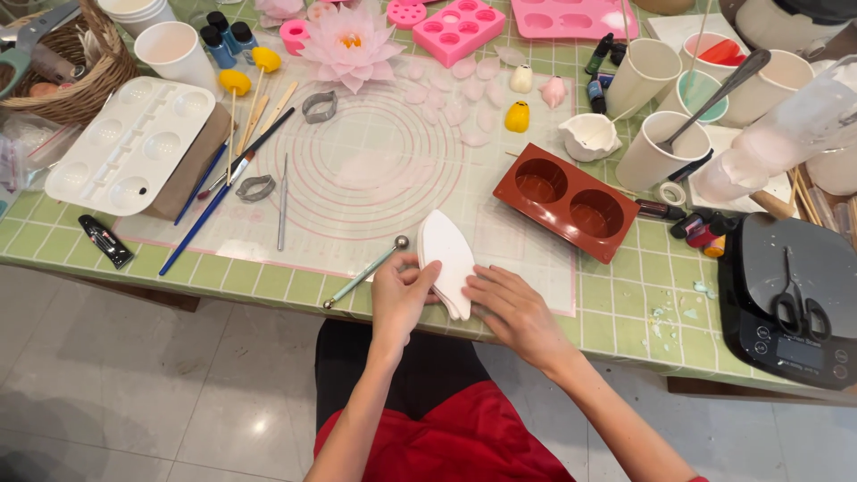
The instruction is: Shaping and trimming wax petals using a ball tool and scissors for candle production.
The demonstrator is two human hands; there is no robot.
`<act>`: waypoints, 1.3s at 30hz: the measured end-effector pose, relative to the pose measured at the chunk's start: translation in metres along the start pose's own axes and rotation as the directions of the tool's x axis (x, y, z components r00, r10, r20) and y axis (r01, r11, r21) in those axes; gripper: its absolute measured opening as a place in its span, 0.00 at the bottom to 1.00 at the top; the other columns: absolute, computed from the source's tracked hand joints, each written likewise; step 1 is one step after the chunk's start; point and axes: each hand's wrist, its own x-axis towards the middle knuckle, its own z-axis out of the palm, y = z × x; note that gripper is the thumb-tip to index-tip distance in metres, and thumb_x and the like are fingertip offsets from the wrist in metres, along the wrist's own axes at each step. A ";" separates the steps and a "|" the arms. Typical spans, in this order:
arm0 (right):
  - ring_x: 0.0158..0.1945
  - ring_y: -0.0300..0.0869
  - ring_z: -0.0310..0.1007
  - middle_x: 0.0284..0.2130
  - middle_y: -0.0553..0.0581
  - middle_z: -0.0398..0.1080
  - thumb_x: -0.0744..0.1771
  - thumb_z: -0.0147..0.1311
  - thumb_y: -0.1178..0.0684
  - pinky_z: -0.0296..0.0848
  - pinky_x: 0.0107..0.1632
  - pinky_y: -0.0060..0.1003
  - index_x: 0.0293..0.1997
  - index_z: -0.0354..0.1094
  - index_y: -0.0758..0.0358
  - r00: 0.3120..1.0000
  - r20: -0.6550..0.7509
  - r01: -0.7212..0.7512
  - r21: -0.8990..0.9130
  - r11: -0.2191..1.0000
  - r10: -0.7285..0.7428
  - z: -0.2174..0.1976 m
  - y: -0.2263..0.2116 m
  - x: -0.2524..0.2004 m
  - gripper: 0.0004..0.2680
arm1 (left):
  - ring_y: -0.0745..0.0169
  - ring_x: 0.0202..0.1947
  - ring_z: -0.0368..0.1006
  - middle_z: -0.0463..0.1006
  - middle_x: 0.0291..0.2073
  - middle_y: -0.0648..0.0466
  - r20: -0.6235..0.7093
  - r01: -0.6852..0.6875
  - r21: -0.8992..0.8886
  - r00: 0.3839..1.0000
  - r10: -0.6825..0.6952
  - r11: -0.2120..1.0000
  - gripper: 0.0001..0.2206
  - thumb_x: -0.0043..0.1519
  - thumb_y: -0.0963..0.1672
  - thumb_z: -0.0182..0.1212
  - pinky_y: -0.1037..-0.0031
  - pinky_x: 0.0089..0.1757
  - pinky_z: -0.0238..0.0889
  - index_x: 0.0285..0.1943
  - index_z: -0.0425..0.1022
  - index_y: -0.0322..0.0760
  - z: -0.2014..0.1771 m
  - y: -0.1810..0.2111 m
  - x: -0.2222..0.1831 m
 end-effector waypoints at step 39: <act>0.43 0.34 0.76 0.39 0.51 0.76 0.70 0.56 0.55 0.75 0.50 0.30 0.50 0.72 0.70 0.821 -0.134 -0.385 0.588 0.711 0.555 -0.012 0.032 0.053 0.08 | 0.49 0.46 0.66 0.73 0.40 0.48 0.477 -0.649 0.708 0.730 0.489 0.278 0.22 0.47 0.46 0.76 0.61 0.46 0.56 0.48 0.80 0.32 -0.011 0.032 -0.024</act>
